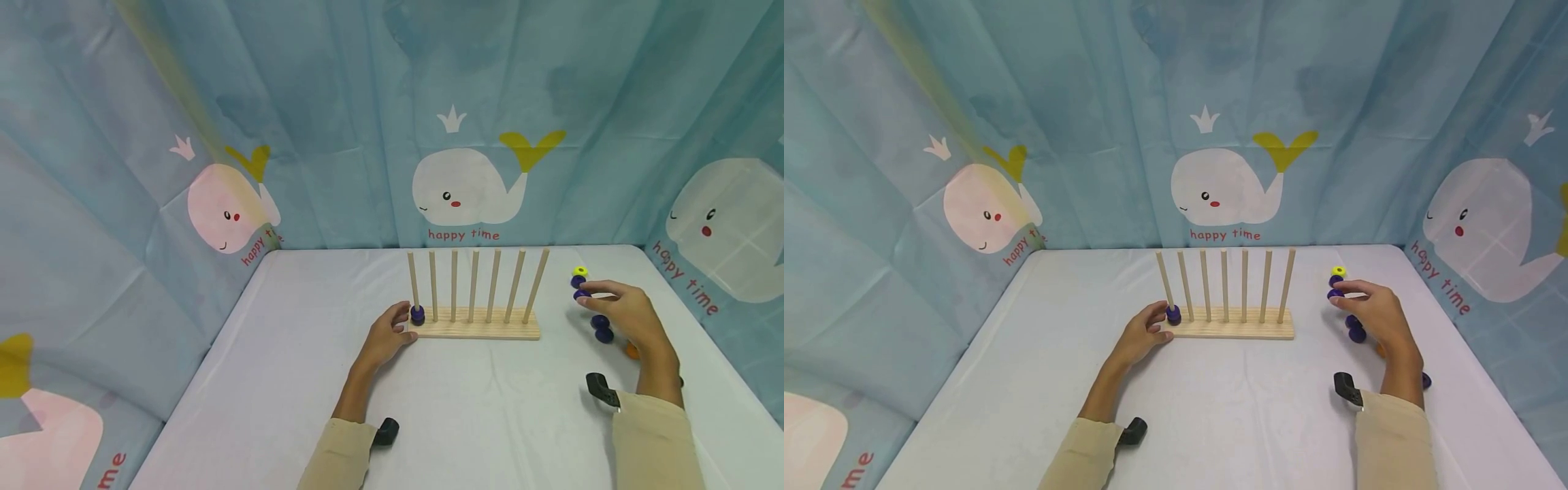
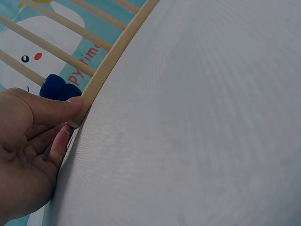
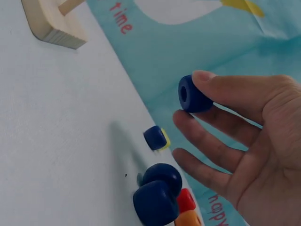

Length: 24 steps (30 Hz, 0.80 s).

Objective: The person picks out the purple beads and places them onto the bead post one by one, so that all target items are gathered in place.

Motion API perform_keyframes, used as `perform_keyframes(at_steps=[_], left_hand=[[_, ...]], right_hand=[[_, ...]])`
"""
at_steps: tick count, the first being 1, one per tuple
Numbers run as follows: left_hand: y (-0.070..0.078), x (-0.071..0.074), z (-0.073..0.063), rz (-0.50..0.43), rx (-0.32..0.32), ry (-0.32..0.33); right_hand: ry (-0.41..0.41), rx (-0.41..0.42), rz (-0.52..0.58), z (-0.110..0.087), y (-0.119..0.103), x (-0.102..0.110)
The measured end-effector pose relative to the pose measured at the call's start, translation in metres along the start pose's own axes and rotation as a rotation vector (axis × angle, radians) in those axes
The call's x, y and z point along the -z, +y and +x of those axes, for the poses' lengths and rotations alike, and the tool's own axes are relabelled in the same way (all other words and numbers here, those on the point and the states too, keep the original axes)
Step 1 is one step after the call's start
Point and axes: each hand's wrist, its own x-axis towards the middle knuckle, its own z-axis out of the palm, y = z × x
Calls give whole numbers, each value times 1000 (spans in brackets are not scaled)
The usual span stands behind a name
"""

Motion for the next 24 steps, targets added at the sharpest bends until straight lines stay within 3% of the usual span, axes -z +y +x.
perform_keyframes(at_steps=[17, 24], left_hand=[[0, 0, -1, 4, 0, -1], [2, 0, -1, 14, 4, 5]], right_hand=[[54, 163, -11, -9, -23, 0], [121, 237, -27, -17, -38, 2]])
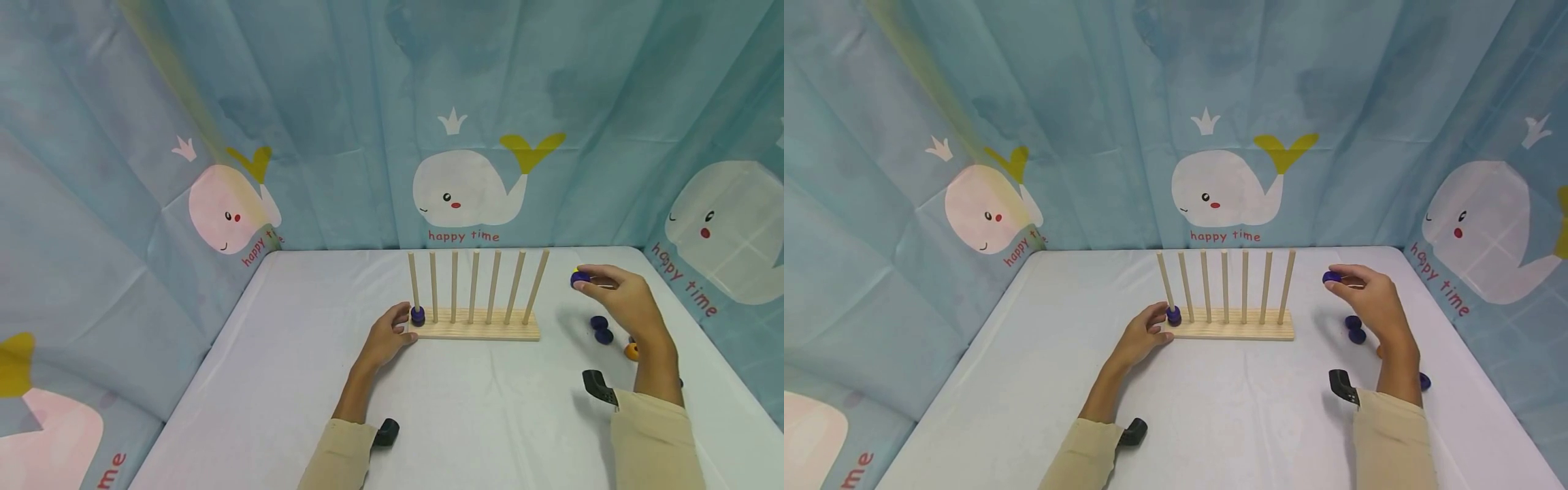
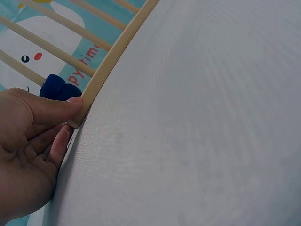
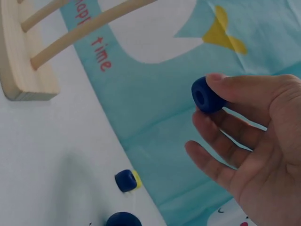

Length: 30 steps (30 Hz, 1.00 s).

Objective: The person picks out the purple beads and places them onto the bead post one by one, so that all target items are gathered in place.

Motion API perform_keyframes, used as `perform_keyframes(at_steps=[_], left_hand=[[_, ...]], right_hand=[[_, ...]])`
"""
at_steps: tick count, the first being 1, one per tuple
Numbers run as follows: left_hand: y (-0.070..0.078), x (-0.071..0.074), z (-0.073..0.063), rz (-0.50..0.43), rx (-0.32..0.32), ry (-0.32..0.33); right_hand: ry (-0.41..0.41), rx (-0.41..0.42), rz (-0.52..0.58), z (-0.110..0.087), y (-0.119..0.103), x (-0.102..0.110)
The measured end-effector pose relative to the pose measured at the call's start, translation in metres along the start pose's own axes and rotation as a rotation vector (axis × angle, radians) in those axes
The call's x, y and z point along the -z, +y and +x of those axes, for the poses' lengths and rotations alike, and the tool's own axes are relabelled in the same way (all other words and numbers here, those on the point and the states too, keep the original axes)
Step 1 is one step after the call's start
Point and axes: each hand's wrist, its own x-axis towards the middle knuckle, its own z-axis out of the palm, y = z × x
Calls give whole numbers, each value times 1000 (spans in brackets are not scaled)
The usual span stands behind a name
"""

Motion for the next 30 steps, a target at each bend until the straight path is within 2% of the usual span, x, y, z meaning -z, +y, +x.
perform_keyframes(at_steps=[11, 19, 25, 30], left_hand=[[-2, 1, 0, -7, -8, -5], [-3, 1, 0, 0, -5, -5], [-3, 1, 1, -4, -2, -5], [-4, 1, 2, 2, -7, -5]], right_hand=[[121, 82, 10, -3, -25, 4], [240, 205, 113, -9, -46, 4], [282, 305, 128, -8, -60, -3], [298, 335, 108, -8, -67, -5]])
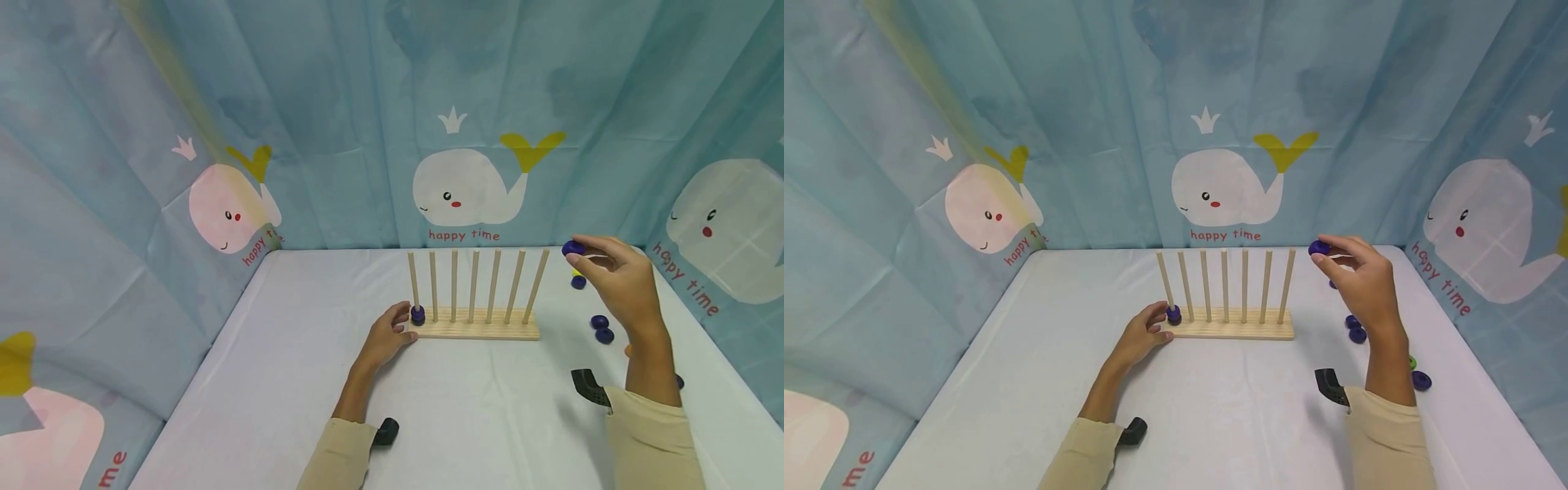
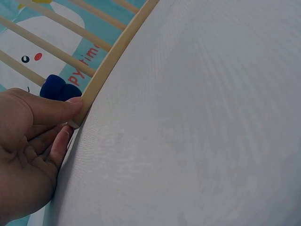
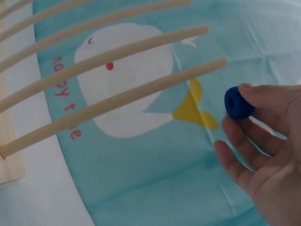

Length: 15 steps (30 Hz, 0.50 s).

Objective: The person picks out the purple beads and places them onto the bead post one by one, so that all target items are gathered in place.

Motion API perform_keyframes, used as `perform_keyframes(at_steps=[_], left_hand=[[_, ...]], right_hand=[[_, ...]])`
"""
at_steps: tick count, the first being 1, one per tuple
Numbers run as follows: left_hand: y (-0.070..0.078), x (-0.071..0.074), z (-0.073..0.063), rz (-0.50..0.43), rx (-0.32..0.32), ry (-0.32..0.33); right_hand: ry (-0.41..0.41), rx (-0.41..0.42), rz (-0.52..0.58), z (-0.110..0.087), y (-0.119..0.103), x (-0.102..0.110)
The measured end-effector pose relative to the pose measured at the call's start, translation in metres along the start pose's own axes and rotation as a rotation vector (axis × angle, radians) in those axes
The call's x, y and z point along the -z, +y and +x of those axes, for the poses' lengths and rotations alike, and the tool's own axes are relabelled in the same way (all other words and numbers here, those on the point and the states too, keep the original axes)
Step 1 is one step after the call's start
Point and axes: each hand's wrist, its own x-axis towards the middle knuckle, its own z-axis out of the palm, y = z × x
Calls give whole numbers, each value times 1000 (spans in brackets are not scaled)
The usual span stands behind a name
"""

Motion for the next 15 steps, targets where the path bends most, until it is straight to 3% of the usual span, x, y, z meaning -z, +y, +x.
perform_keyframes(at_steps=[15], left_hand=[[-2, -1, 1, -3, 15, 2]], right_hand=[[45, 138, 79, 8, -24, -9]])
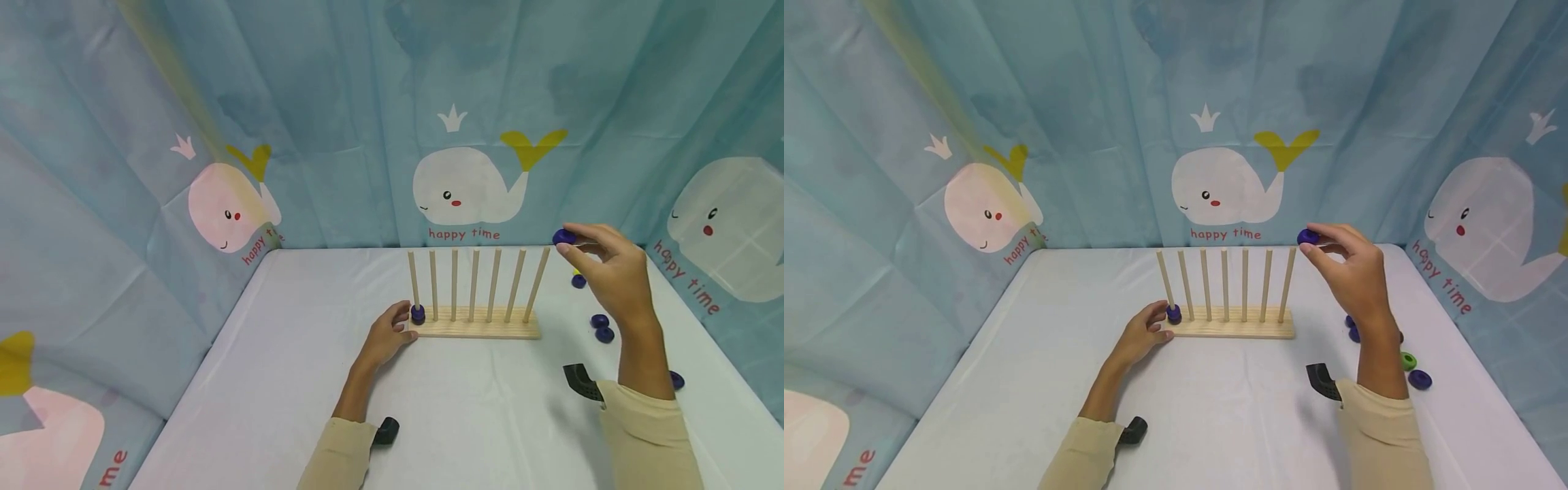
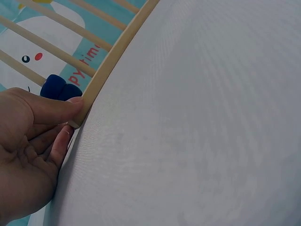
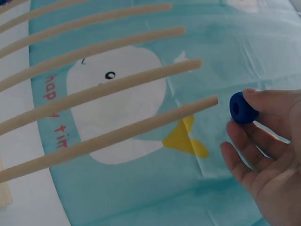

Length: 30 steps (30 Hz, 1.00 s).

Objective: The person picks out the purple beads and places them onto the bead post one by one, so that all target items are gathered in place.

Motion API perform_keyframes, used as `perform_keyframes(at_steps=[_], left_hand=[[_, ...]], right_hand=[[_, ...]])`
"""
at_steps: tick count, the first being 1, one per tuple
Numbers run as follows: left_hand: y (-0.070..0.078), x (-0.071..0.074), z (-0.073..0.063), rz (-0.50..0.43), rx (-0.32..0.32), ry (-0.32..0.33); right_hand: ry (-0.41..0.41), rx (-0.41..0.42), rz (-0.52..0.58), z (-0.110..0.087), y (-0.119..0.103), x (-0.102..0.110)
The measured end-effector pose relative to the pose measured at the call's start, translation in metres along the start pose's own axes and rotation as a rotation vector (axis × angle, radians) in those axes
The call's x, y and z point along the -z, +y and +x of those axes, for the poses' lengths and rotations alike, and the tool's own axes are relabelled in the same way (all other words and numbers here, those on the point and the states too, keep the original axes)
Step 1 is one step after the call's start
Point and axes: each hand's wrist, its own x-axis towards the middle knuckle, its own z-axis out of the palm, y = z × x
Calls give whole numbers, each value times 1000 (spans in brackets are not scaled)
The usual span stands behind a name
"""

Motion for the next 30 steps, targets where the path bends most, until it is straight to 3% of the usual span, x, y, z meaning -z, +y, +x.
perform_keyframes(at_steps=[6, 12, 30], left_hand=[[1, 0, -1, -7, 1, -1], [3, -1, -1, -6, -25, 3], [3, 1, -2, -2, -19, 3]], right_hand=[[-29, 76, 79, 8, -14, -8], [-63, 127, 78, 14, -27, -19], [-188, 151, 135, 22, -45, -55]])
